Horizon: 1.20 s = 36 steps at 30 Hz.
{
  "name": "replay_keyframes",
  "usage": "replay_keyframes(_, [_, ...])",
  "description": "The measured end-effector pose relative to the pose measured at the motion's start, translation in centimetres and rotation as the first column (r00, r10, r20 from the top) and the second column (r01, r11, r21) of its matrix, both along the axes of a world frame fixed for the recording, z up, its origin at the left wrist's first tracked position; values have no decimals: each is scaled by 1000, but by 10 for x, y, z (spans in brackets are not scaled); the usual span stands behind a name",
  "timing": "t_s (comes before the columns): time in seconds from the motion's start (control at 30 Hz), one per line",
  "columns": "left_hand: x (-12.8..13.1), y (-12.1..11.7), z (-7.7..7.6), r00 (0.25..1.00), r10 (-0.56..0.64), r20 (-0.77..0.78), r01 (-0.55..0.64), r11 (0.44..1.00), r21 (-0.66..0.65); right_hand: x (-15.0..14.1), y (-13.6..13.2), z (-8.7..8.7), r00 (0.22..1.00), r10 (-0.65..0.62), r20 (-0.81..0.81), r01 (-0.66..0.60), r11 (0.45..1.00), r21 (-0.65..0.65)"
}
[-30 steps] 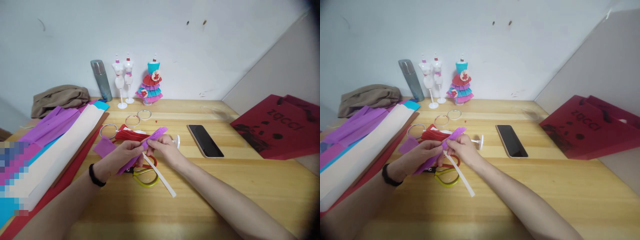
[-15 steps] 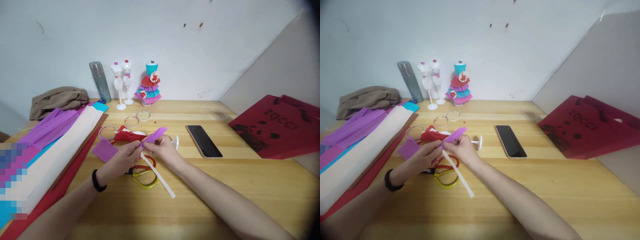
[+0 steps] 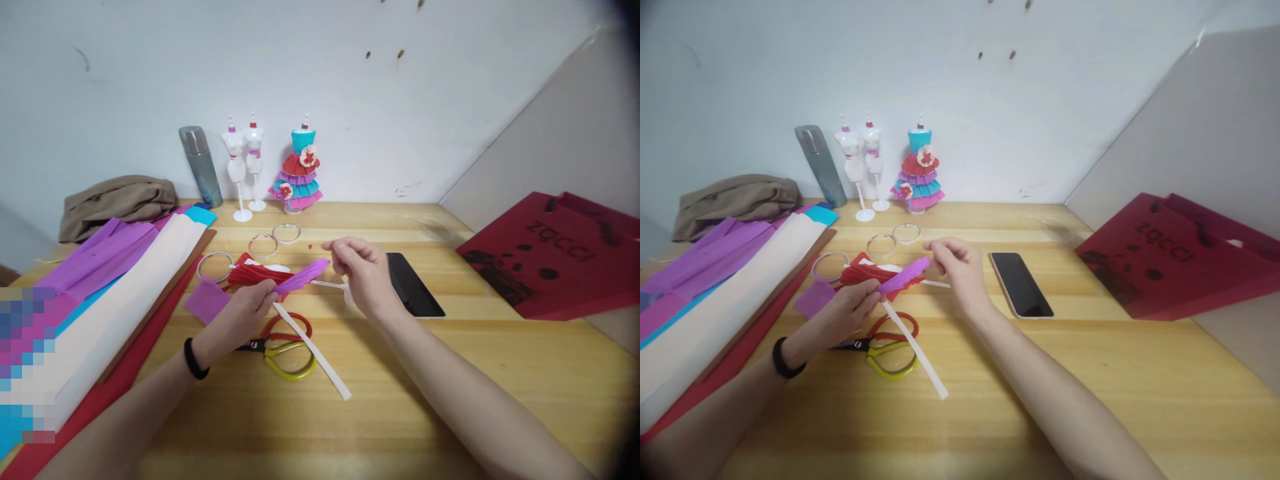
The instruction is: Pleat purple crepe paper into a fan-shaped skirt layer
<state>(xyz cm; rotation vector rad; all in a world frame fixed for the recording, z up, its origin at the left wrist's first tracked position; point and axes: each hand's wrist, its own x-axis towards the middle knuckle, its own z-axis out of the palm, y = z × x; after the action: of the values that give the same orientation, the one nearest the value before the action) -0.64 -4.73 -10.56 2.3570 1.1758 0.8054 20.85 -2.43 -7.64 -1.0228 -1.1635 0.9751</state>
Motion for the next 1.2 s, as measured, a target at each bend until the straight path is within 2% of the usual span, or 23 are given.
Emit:
replay_keyframes(0.07, [0, 0, 2, 995, 39, -92, -37, 999, 20, 9, 0, 8, 985, -90, 145, 67, 985, 156])
replay_keyframes(0.13, [0, 1, 5, 971, 92, -220, -86, 996, 38, 14, -4, 16, 930, -110, 351, -12, 945, 327])
replay_keyframes(0.2, [1, 0, 9, 923, 143, -357, -120, 989, 86, 12, -9, 22, 813, -185, 552, -124, 871, 475])
replay_keyframes(0.27, [3, -2, 13, 855, 172, -489, -107, 982, 157, 6, -16, 25, 652, -258, 713, -287, 786, 548])
replay_keyframes(0.33, [6, -5, 18, 794, 183, -580, -52, 971, 235, -4, -23, 23, 464, -313, 828, -427, 740, 519])
replay_keyframes(0.4, [10, -9, 21, 775, 186, -605, -7, 958, 286, -14, -27, 17, 319, -308, 896, -505, 745, 436])
replay_keyframes(0.47, [13, -12, 23, 778, 181, -601, 18, 951, 310, -20, -28, 10, 229, -296, 927, -508, 777, 373])
replay_keyframes(0.53, [12, -13, 25, 790, 154, -594, 44, 951, 305, -21, -28, 6, 190, -299, 935, -499, 791, 354])
replay_keyframes(0.67, [-8, -2, 31, 834, 58, -549, 100, 963, 252, -12, -22, 6, 234, -313, 920, -482, 785, 390])
replay_keyframes(0.77, [-31, 12, 33, 873, 194, -447, -47, 946, 320, -4, -15, 7, 296, -396, 869, -438, 752, 492])
replay_keyframes(0.8, [-37, 17, 33, 878, 266, -399, -139, 938, 318, -2, -13, 7, 322, -441, 838, -419, 727, 544])
replay_keyframes(0.83, [-41, 21, 33, 888, 326, -325, -232, 927, 295, -1, -10, 6, 349, -487, 801, -402, 694, 597])
replay_keyframes(0.9, [-45, 26, 32, 930, 340, -138, -319, 935, 155, 0, -7, 4, 394, -559, 729, -364, 633, 683])
replay_keyframes(0.93, [-44, 26, 32, 950, 309, -39, -308, 950, 44, 0, -6, 3, 409, -585, 700, -349, 609, 712])
replay_keyframes(1.0, [-37, 24, 30, 965, 212, 153, -178, 962, -209, 0, -4, 1, 425, -621, 658, -326, 574, 751])
replay_keyframes(1.07, [-27, 19, 29, 948, 169, 270, -49, 916, -399, 0, -4, 0, 440, -634, 636, -303, 561, 770])
replay_keyframes(1.13, [-15, 14, 28, 905, 175, 387, 57, 853, -518, 0, -4, -1, 494, -589, 640, -260, 602, 755])
replay_keyframes(1.17, [-10, 11, 29, 885, 183, 429, 104, 820, -563, 0, -4, -1, 548, -525, 651, -232, 652, 722])
replay_keyframes(1.2, [-5, 10, 29, 872, 180, 455, 141, 799, -585, -1, -4, -1, 626, -420, 656, -204, 725, 658])
